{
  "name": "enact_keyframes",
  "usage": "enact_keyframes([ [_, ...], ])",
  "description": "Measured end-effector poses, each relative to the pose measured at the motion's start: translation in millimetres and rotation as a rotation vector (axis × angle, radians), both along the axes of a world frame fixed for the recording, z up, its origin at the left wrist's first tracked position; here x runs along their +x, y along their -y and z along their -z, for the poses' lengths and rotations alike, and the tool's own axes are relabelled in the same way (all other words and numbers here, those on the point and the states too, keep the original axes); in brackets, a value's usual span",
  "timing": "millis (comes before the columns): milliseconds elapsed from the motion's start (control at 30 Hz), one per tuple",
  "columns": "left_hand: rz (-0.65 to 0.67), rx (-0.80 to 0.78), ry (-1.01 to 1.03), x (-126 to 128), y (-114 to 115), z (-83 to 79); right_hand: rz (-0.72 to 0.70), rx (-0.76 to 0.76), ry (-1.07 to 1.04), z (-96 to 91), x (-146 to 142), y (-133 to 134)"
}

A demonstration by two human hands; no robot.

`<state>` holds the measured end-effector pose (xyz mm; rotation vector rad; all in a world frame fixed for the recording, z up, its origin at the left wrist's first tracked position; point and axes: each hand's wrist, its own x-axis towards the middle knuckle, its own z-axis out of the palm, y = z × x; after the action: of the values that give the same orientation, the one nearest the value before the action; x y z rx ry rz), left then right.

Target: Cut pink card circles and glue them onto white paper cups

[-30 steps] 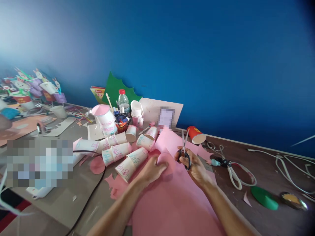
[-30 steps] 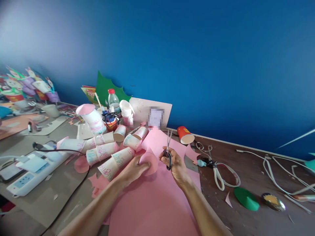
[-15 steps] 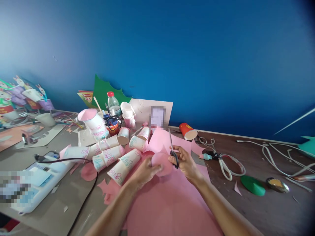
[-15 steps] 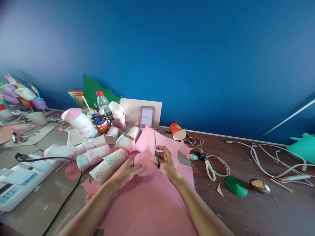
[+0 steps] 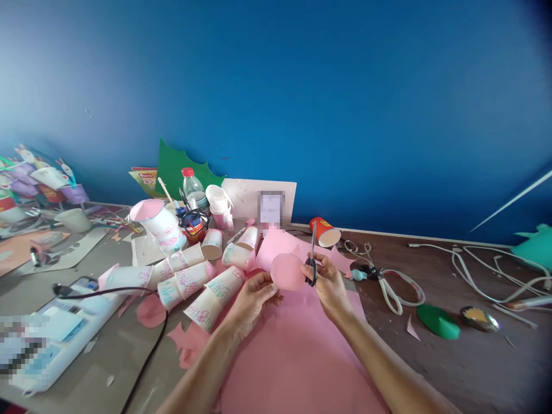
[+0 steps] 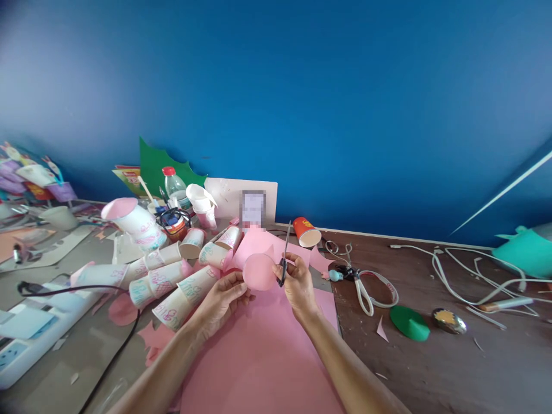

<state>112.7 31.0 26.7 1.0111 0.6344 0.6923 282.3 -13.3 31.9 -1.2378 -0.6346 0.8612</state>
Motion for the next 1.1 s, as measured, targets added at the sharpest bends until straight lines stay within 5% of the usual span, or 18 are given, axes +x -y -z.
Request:
enact_keyframes([
  [533,0.042,-0.020,0.082,4,7,4.7,0.035,0.067,-0.099,6.5,-12,0],
  [767,-0.113,-0.151,0.044,10,15,-0.7,-0.111,0.046,-0.077,1.5,-31,8],
  [1100,-0.256,-0.138,0.083,5,7,0.2,-0.415,-0.003,0.089,-7.7,-20,17],
])
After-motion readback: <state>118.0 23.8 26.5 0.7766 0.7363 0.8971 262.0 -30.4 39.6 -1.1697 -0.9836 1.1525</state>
